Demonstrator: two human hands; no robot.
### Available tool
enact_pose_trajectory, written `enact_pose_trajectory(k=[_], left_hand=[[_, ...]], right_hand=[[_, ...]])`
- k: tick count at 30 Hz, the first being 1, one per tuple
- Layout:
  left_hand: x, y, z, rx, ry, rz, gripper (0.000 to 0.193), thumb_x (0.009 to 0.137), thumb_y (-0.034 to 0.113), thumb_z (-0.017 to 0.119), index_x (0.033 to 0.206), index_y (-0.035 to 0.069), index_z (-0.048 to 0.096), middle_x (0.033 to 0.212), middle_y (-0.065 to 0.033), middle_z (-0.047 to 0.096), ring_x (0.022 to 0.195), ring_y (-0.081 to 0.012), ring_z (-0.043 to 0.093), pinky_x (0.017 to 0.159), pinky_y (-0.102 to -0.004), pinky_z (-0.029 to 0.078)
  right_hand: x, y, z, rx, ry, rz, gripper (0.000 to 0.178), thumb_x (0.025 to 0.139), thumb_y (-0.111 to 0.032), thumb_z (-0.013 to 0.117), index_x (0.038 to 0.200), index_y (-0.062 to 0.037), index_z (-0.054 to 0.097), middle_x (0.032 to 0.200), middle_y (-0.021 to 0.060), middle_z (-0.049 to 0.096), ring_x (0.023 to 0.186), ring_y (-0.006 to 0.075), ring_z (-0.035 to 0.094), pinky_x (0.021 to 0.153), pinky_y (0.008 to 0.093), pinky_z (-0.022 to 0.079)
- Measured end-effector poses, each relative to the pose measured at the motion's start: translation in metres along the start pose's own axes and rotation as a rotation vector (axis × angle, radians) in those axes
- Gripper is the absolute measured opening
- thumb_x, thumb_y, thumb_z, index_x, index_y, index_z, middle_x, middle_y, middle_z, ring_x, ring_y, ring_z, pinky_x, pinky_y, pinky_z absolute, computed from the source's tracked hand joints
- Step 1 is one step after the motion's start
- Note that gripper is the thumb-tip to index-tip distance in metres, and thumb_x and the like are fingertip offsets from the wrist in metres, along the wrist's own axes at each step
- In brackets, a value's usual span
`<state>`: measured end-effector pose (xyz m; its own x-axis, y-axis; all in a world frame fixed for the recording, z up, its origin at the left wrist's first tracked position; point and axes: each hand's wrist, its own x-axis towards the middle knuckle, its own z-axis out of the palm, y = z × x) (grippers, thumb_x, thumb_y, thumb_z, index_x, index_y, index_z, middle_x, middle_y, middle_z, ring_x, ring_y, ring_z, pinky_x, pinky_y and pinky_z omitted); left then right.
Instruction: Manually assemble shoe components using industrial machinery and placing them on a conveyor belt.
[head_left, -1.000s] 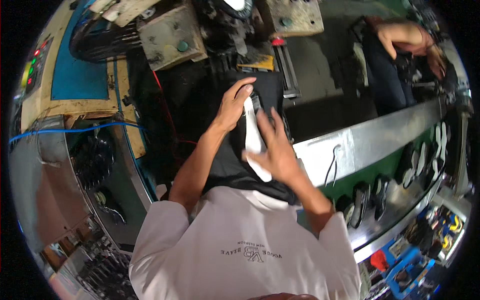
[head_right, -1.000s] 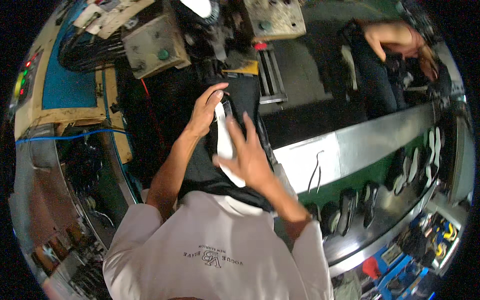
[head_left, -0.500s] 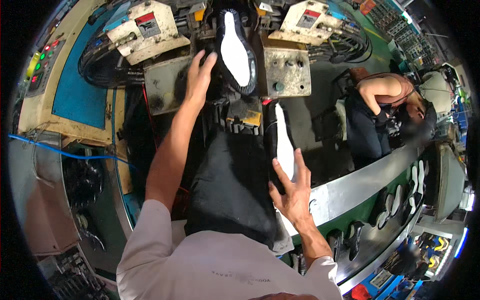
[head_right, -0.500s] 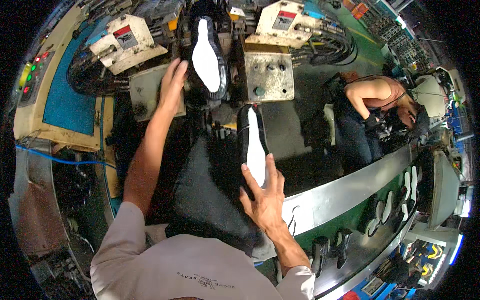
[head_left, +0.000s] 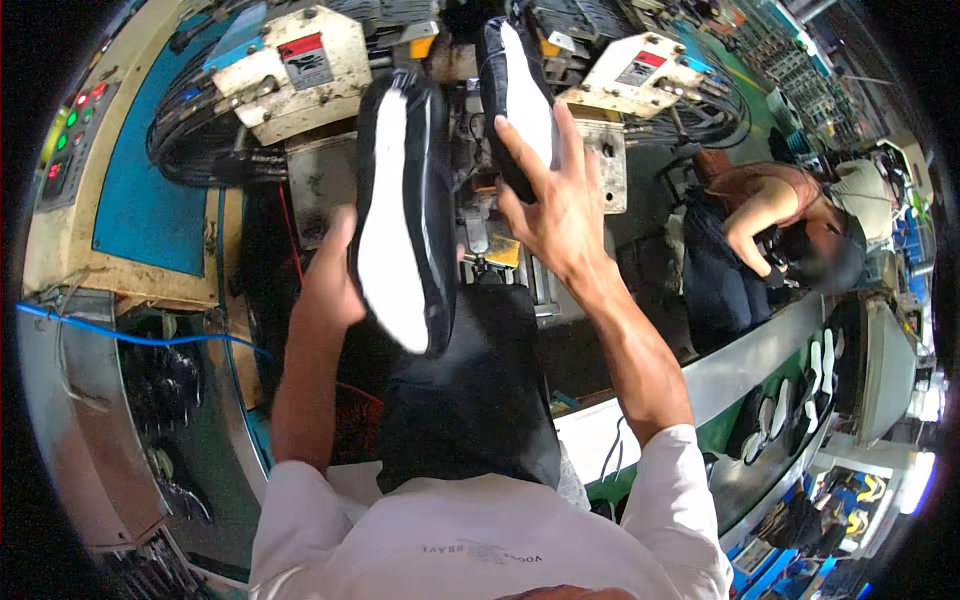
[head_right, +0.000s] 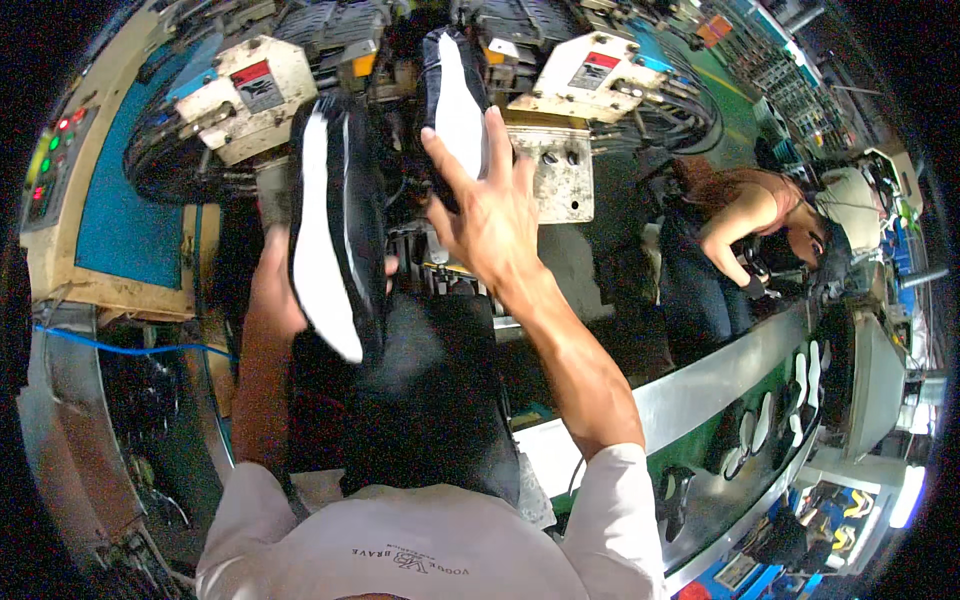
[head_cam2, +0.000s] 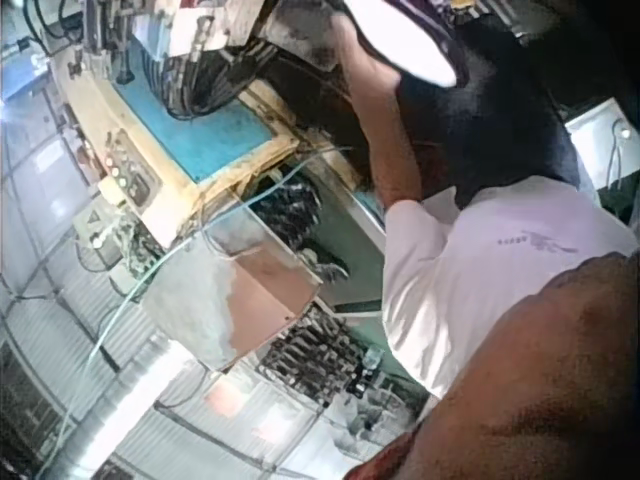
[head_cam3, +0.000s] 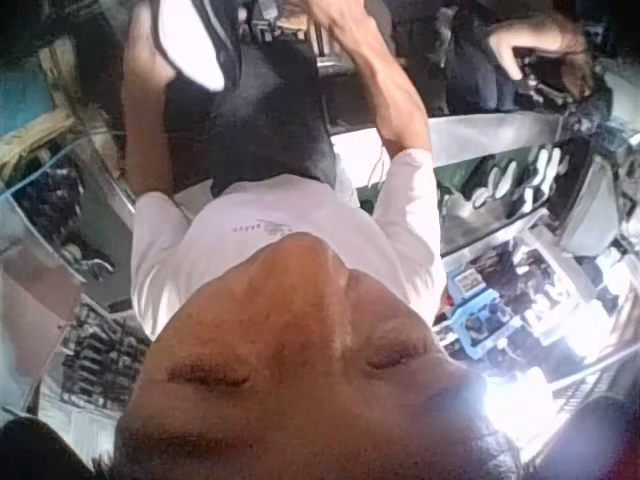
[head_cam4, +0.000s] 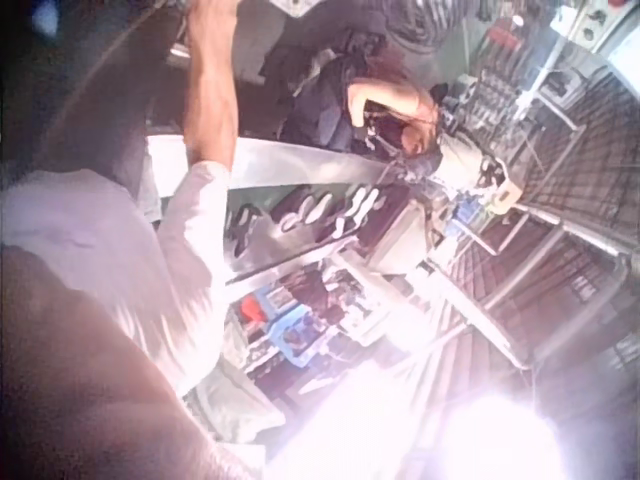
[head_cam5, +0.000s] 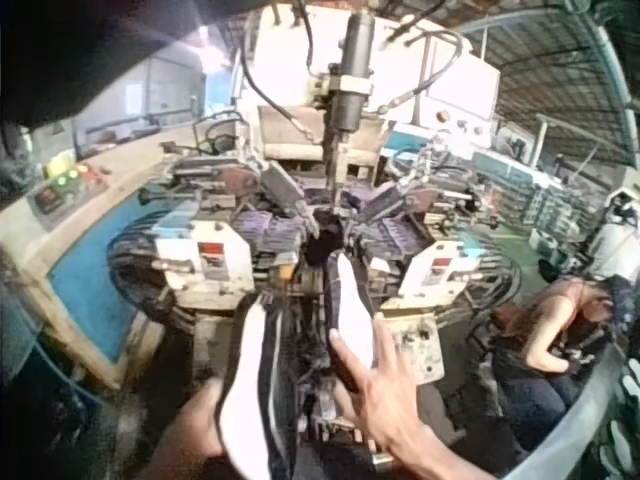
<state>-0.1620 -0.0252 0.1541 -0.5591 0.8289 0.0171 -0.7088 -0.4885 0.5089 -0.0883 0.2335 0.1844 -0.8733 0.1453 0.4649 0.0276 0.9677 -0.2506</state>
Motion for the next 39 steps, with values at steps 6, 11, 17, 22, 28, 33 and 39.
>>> enact_pose_trajectory(k=[6, 11, 17, 22, 28, 33, 39], left_hand=[[-0.123, -0.047, -0.054, -0.067, 0.396, 0.025, 0.083, 0.107, 0.054, 0.054, 0.165, -0.001, 0.030, 0.151, -0.0298, 0.054, 0.130, -0.0497, 0.064, 0.111, -0.0627, 0.055], [-0.152, -0.064, -0.069, 0.209, 0.609, 0.092, 0.065, 0.108, 0.041, 0.058, 0.158, 0.003, 0.044, 0.138, -0.0205, 0.067, 0.122, -0.0355, 0.070, 0.104, -0.0487, 0.059], [-0.129, -0.075, -0.037, 0.570, 0.616, 0.117, 0.074, 0.110, 0.024, 0.060, 0.172, 0.003, 0.024, 0.166, -0.0162, 0.044, 0.152, -0.0248, 0.043, 0.127, -0.0393, 0.032], [-0.120, -0.083, -0.031, 0.617, 0.542, 0.076, 0.076, 0.110, 0.023, 0.059, 0.172, 0.002, 0.021, 0.166, -0.0172, 0.043, 0.152, -0.0246, 0.042, 0.127, -0.0390, 0.031], [-0.103, -0.096, -0.039, 0.947, 0.465, 0.108, 0.092, 0.095, 0.008, 0.071, 0.171, 0.000, 0.020, 0.171, -0.0189, 0.035, 0.155, -0.0265, 0.039, 0.127, -0.0395, 0.031], [-0.081, -0.104, -0.060, 1.534, 0.396, 0.373, 0.112, 0.075, 0.009, 0.094, 0.167, 0.007, 0.031, 0.140, -0.0231, 0.050, 0.126, -0.0411, 0.055, 0.109, -0.0511, 0.046], [-0.094, -0.103, -0.082, 1.691, 0.562, 0.397, 0.111, 0.075, 0.003, 0.093, 0.167, 0.000, 0.031, 0.159, -0.0252, 0.047, 0.144, -0.0405, 0.049, 0.122, -0.0487, 0.038]], right_hand=[[0.010, -0.019, 0.064, -0.107, -0.089, 0.054, 0.083, 0.084, -0.025, 0.084, 0.159, -0.0396, 0.052, 0.170, 0.0302, 0.027, 0.125, 0.0578, 0.051, 0.098, 0.0593, 0.058], [0.009, -0.020, 0.080, -0.154, 0.112, -0.103, 0.079, 0.087, -0.027, 0.082, 0.160, -0.0318, 0.052, 0.166, 0.0325, 0.034, 0.141, 0.0590, 0.042, 0.120, 0.0611, 0.040], [0.001, -0.003, 0.091, -0.124, 0.176, -0.261, 0.073, 0.089, -0.014, 0.078, 0.158, -0.0138, 0.054, 0.162, 0.0274, 0.045, 0.150, 0.0484, 0.042, 0.123, 0.0566, 0.037], [0.017, 0.005, 0.099, -0.217, 0.182, -0.272, 0.074, 0.088, -0.015, 0.079, 0.158, -0.0160, 0.055, 0.159, 0.0248, 0.048, 0.149, 0.0455, 0.044, 0.123, 0.0543, 0.038], [0.092, 0.020, 0.107, -0.304, 0.229, -0.303, 0.061, 0.093, -0.015, 0.066, 0.152, -0.0043, 0.056, 0.153, 0.0297, 0.053, 0.146, 0.0458, 0.045, 0.125, 0.0519, 0.035], [0.153, 0.045, 0.111, -0.299, 0.274, -0.343, 0.061, 0.089, -0.017, 0.070, 0.146, 0.0007, 0.059, 0.144, 0.0296, 0.058, 0.140, 0.0448, 0.051, 0.121, 0.0503, 0.039], [0.164, 0.030, 0.117, -0.282, 0.311, -0.378, 0.064, 0.084, -0.013, 0.076, 0.145, -0.0010, 0.061, 0.141, 0.0278, 0.061, 0.136, 0.0443, 0.054, 0.120, 0.0502, 0.041]])
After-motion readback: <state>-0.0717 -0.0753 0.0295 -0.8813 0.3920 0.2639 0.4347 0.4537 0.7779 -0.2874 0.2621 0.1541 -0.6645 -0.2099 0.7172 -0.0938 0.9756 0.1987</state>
